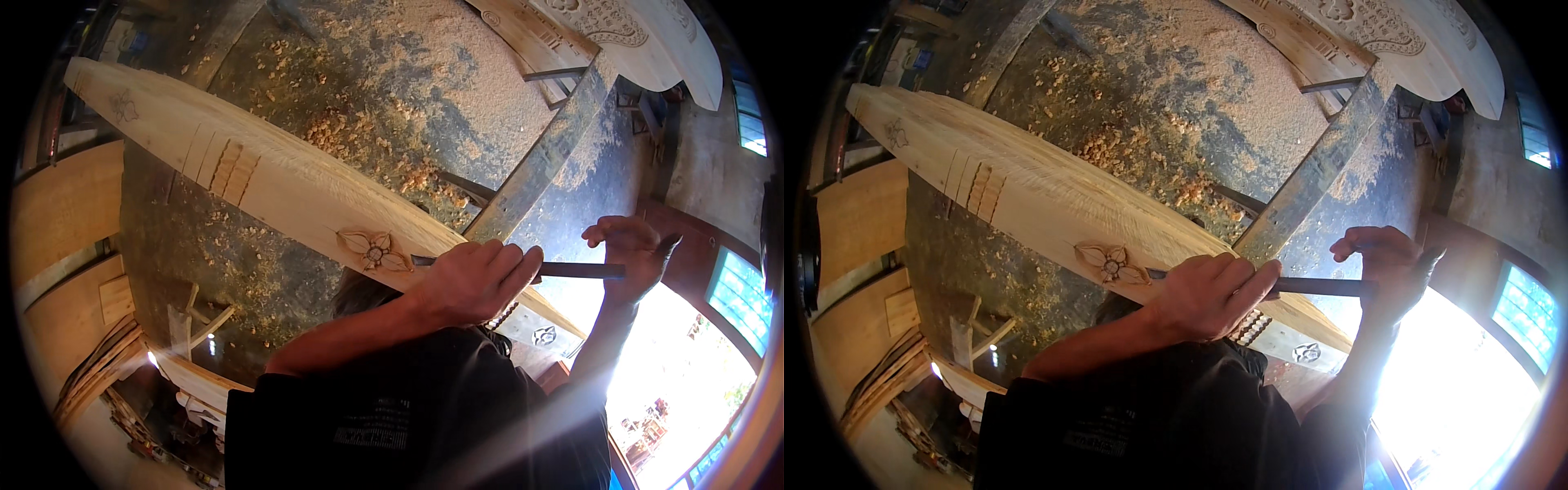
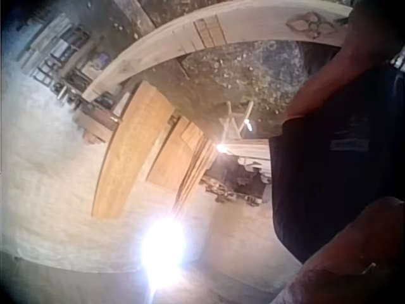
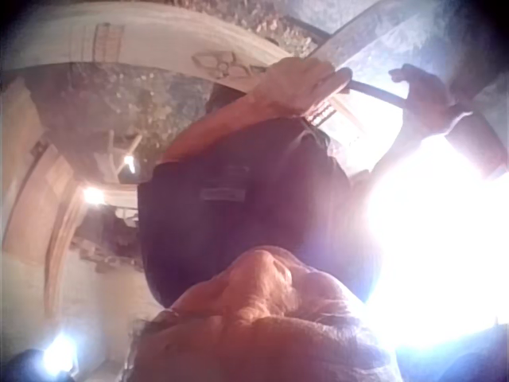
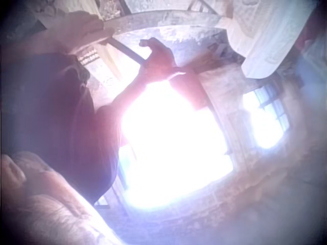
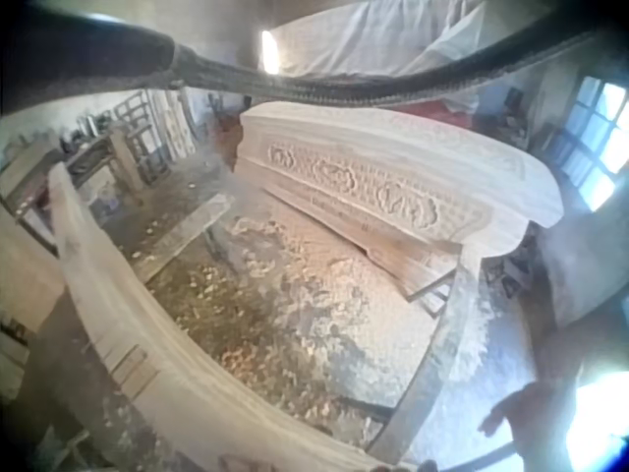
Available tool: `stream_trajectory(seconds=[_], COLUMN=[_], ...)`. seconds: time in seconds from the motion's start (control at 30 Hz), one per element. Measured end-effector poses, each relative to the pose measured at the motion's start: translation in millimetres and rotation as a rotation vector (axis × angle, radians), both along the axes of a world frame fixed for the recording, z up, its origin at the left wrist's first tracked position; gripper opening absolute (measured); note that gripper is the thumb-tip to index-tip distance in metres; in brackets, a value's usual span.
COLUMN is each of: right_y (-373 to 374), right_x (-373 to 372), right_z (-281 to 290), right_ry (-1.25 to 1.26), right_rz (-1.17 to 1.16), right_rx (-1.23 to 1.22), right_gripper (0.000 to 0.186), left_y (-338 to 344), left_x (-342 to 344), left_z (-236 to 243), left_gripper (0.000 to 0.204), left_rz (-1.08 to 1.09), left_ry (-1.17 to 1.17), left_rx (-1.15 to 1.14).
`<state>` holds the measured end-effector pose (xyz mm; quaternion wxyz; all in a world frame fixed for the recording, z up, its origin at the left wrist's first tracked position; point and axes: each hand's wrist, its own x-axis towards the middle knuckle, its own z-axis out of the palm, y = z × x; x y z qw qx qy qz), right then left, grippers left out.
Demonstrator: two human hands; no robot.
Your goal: The person carves a floral pattern into a wooden beam using a chisel. They hold the tool with both hands, pushing it along the wood to remove shavings and refine the design.
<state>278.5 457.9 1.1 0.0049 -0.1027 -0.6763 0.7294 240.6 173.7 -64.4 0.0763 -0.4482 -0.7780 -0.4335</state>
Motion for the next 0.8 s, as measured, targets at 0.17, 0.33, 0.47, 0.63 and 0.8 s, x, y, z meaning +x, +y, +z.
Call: stream_trajectory(seconds=[0.17, 0.33, 0.47, 0.63, 0.8], right_y=[-3, -5, -4, 27, -13], right_x=[-5, -14, -31, -67, -98], right_z=[-1, -2, 9, 24, 18], right_ry=[0.006, 0.008, -0.018, 0.063, 0.030], right_rz=[0.020, 0.111, 0.150, 0.014, 0.429], right_rx=[0.061, 0.044, 0.096, 0.080, 0.131], right_gripper=[0.105, 0.105, 0.109, 0.115, 0.124], left_y=[2, 2, 6, 9, 10], left_x=[-1, -4, -6, -8, -8], left_z=[-2, 1, 1, 0, 1], left_gripper=[0.048, 0.047, 0.044, 0.042, 0.039], left_rz=[-0.004, -0.002, 0.063, 0.140, 0.190], left_ry=[-0.071, -0.146, -0.185, -0.162, -0.201], left_rx=[0.045, 0.064, 0.071, 0.063, 0.067])
